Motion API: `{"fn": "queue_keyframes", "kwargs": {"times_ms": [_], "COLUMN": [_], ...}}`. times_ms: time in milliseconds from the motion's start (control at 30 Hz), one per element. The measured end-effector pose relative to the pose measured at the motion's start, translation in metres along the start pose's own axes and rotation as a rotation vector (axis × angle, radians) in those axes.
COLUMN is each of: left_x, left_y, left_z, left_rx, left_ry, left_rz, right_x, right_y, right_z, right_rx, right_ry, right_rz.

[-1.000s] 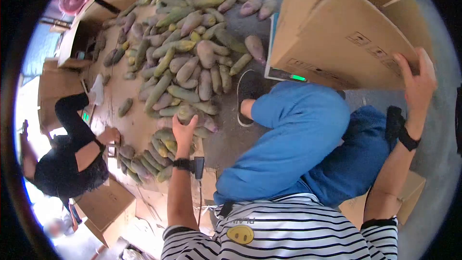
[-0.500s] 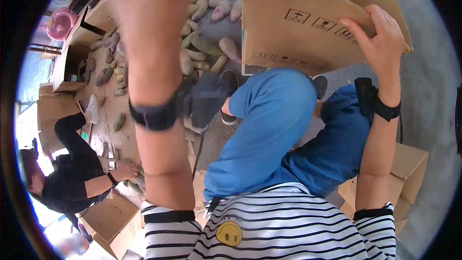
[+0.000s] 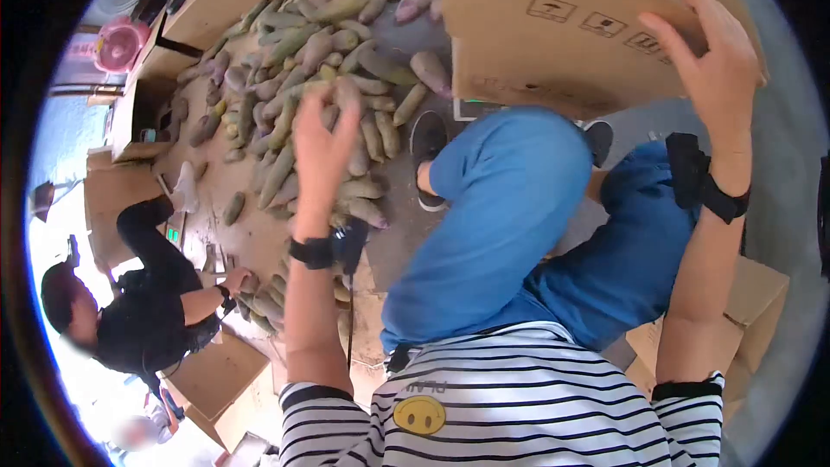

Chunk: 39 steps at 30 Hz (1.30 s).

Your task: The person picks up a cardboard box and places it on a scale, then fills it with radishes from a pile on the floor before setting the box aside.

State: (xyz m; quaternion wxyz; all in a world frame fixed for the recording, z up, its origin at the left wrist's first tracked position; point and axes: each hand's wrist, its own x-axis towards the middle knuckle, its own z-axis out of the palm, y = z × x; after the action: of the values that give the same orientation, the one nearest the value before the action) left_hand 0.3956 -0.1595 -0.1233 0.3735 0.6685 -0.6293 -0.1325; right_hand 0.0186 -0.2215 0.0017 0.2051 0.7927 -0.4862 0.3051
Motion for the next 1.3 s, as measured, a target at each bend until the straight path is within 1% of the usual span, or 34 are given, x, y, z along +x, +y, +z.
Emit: {"fn": "queue_keyframes", "kwargs": {"times_ms": [33,67,100,133,167,200,233,267,300,333,400,433,467,500,533,567,600,633,700,733,767,800,833,867,900,967,1033,1067,1100,1167,1200,1233,1267,1300], "left_x": [-0.031,-0.063,-0.124,-0.143,-0.149,-0.173,-0.205,-0.224,-0.225,-0.231,-0.242,-0.247,-0.257,-0.267,-0.275,-0.278,-0.282,-0.276,-0.252,-0.248,-0.245,-0.236,-0.225,-0.224,-0.223,-0.232,-0.235,-0.235,-0.234,-0.226,-0.225,-0.224,-0.223,-0.223], "left_y": [-0.041,-0.084,-0.135,-0.138,-0.121,-0.142,-0.178,-0.198,-0.194,-0.195,-0.199,-0.207,-0.221,-0.235,-0.252,-0.266,-0.279,-0.279,-0.266,-0.268,-0.269,-0.261,-0.251,-0.257,-0.263,-0.283,-0.291,-0.289,-0.288,-0.269,-0.258,-0.248,-0.239,-0.229], "left_z": [0.009,0.017,0.025,0.019,0.009,0.012,0.025,0.034,0.033,0.034,0.029,0.031,0.038,0.045,0.05,0.053,0.057,0.055,0.049,0.052,0.056,0.058,0.062,0.066,0.069,0.076,0.078,0.074,0.068,0.056,0.05,0.044,0.041,0.039], "left_rx": [0.049,0.078,0.101,0.156,0.028,0.027,0.146,0.26,0.259,0.246,0.015,0.01,0.119,0.229,0.226,0.163,0.1,0.1,-0.115,-0.118,-0.222,-0.328,-0.327,-0.333,-0.313,-0.293,-0.443,-0.441,-0.483,-0.525,-0.561,-0.595,-0.593,-0.651], "left_ry": [-0.074,-0.204,-0.375,-0.518,-0.625,-0.616,-0.592,-0.569,-0.619,-0.62,-0.508,-0.507,-0.411,-0.314,-0.315,-0.245,-0.173,-0.172,-0.25,-0.245,-0.143,-0.038,0.091,0.093,0.072,0.049,0.068,0.062,0.023,-0.026,-0.058,-0.09,-0.098,-0.049], "left_rz": [-0.092,-0.253,-0.5,-0.596,-0.801,-0.833,-0.767,-0.69,-0.762,-0.771,-0.91,-0.916,-0.951,-0.982,-0.988,-1.046,-1.102,-1.111,-1.281,-1.291,-1.411,-1.526,-1.586,-1.59,-1.63,-1.673,-1.703,-1.703,-1.717,-1.719,-1.665,-1.609,-1.597,-1.575], "right_x": [0.002,0.004,0.007,0.005,0.003,0.003,0.005,0.005,0.004,0.003,0.002,0.002,0.001,0.001,0.0,0.005,0.0,-0.002,0.004,0.012,0.016,0.015,0.013,0.011,0.012,0.011,0.012,0.011,0.007,0.009,0.006,0.0,-0.004,-0.004], "right_y": [0.002,0.004,0.002,0.009,0.01,0.008,0.006,0.006,0.01,0.016,0.022,0.022,0.022,0.024,0.027,0.015,0.028,0.03,0.015,-0.009,-0.023,-0.027,-0.028,-0.028,-0.027,-0.021,-0.018,-0.016,-0.01,-0.015,0.011,0.057,0.083,0.074], "right_z": [0.001,0.003,0.01,0.008,0.007,0.006,0.004,0.003,0.005,0.007,0.009,0.008,0.007,0.007,0.007,0.007,0.009,0.009,0.007,0.002,-0.001,0.001,0.003,0.004,0.005,0.007,0.008,0.007,0.005,-0.002,-0.007,-0.012,-0.015,-0.01], "right_rx": [-0.017,-0.034,0.014,-0.018,-0.051,-0.026,-0.077,-0.139,-0.14,-0.171,-0.2,-0.194,-0.19,-0.19,-0.215,-0.239,-0.261,-0.283,-0.3,-0.113,0.073,0.077,0.044,0.01,0.01,0.005,-0.039,-0.082,-0.088,-0.142,-0.15,-0.561,-0.963,-0.972], "right_ry": [0.017,0.035,0.035,0.013,-0.014,-0.027,-0.086,-0.141,-0.148,-0.13,-0.113,-0.164,-0.214,-0.218,-0.209,-0.201,-0.192,-0.184,-0.177,-0.216,-0.255,-0.259,-0.202,-0.142,-0.142,-0.081,-0.078,-0.073,-0.073,-0.175,-0.169,-0.27,-0.369,-0.368], "right_rz": [-0.038,-0.078,-0.102,-0.04,0.021,0.006,0.082,0.158,0.143,0.112,0.075,0.135,0.195,0.19,0.196,0.201,0.206,0.21,0.204,0.19,0.176,0.168,0.16,0.153,0.148,0.073,0.059,0.048,0.053,0.196,0.205,-0.196,-0.606,-0.593]}}
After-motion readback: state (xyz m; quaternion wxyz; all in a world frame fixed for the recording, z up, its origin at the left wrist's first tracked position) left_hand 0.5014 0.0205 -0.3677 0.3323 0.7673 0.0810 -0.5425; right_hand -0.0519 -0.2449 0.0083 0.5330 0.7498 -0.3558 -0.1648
